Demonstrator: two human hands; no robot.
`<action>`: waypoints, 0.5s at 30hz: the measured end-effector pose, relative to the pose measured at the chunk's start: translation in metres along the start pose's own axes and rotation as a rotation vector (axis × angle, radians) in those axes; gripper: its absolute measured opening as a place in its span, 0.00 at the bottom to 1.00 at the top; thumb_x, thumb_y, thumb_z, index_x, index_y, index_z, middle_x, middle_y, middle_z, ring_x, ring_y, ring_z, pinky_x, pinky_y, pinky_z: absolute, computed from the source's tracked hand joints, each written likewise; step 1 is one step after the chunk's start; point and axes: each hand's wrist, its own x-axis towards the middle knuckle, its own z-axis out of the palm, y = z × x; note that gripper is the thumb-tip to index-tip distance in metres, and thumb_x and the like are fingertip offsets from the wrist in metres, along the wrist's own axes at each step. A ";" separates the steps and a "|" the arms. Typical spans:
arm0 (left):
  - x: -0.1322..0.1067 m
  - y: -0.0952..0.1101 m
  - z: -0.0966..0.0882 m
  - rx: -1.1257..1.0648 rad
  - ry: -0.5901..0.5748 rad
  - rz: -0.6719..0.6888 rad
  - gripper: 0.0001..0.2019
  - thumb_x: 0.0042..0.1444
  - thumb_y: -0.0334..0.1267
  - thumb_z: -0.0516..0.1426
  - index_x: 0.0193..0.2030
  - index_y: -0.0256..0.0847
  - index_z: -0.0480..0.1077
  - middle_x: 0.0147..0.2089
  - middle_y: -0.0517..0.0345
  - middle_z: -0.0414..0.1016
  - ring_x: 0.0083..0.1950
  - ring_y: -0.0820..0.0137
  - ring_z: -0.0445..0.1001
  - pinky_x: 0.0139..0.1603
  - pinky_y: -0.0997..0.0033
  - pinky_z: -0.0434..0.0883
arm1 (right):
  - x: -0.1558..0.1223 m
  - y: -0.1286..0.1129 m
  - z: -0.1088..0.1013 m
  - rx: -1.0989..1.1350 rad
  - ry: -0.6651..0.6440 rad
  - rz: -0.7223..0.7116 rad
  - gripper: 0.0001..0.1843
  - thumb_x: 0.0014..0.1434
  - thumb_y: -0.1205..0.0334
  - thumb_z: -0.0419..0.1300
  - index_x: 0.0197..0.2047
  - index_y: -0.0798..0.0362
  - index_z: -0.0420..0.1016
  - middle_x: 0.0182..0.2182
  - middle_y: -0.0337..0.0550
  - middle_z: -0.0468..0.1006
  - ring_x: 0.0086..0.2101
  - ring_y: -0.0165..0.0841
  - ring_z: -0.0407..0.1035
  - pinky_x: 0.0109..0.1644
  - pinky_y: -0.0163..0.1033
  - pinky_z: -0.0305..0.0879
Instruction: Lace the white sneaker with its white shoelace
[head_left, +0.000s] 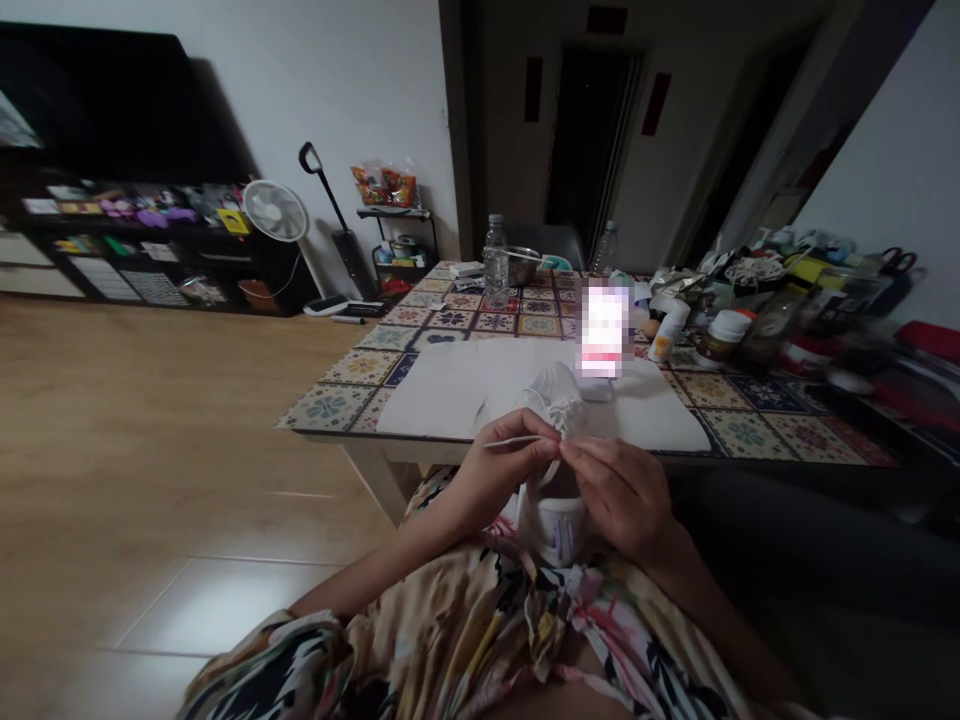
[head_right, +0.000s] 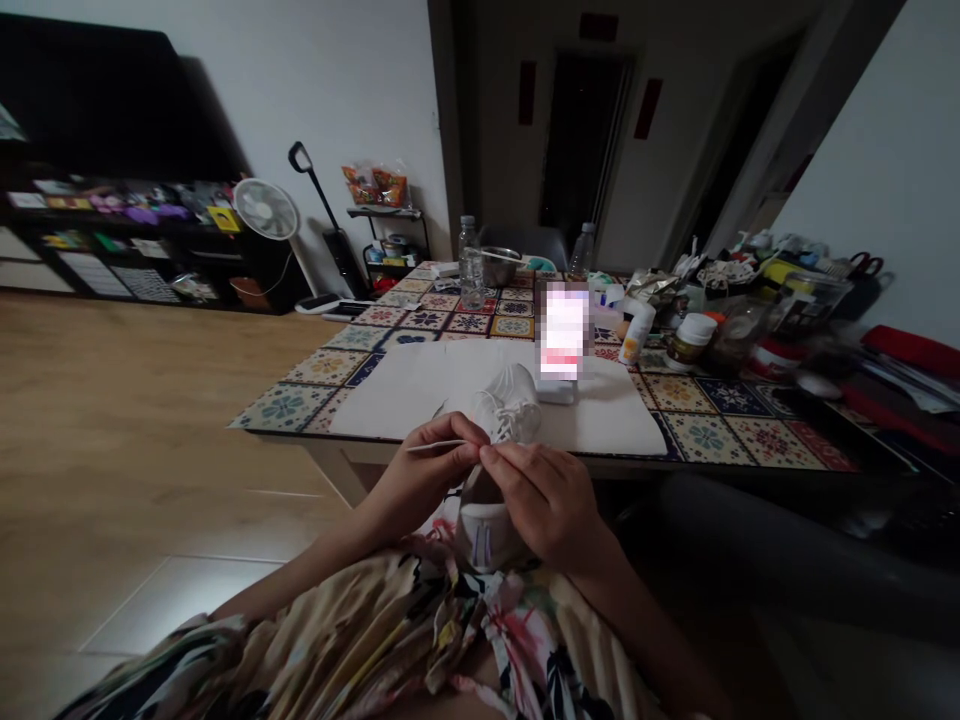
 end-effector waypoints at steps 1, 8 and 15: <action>0.000 -0.001 0.000 -0.027 0.004 -0.004 0.21 0.39 0.47 0.73 0.28 0.34 0.71 0.25 0.62 0.70 0.26 0.77 0.64 0.29 0.78 0.60 | 0.000 0.000 0.000 -0.011 0.001 -0.005 0.13 0.66 0.73 0.57 0.53 0.60 0.72 0.41 0.52 0.83 0.40 0.35 0.76 0.45 0.39 0.71; -0.003 -0.005 -0.004 0.063 -0.078 0.028 0.20 0.39 0.47 0.74 0.26 0.33 0.73 0.24 0.60 0.72 0.27 0.76 0.66 0.30 0.77 0.62 | 0.005 -0.007 -0.005 0.132 0.042 0.068 0.08 0.65 0.69 0.58 0.47 0.51 0.73 0.37 0.46 0.81 0.35 0.36 0.72 0.38 0.43 0.67; 0.019 0.003 -0.012 -0.400 0.141 0.054 0.14 0.54 0.35 0.67 0.27 0.36 0.66 0.34 0.55 0.79 0.34 0.73 0.76 0.39 0.76 0.73 | 0.014 0.013 -0.003 1.090 0.413 0.738 0.16 0.64 0.47 0.58 0.28 0.46 0.65 0.25 0.38 0.67 0.36 0.38 0.69 0.48 0.49 0.70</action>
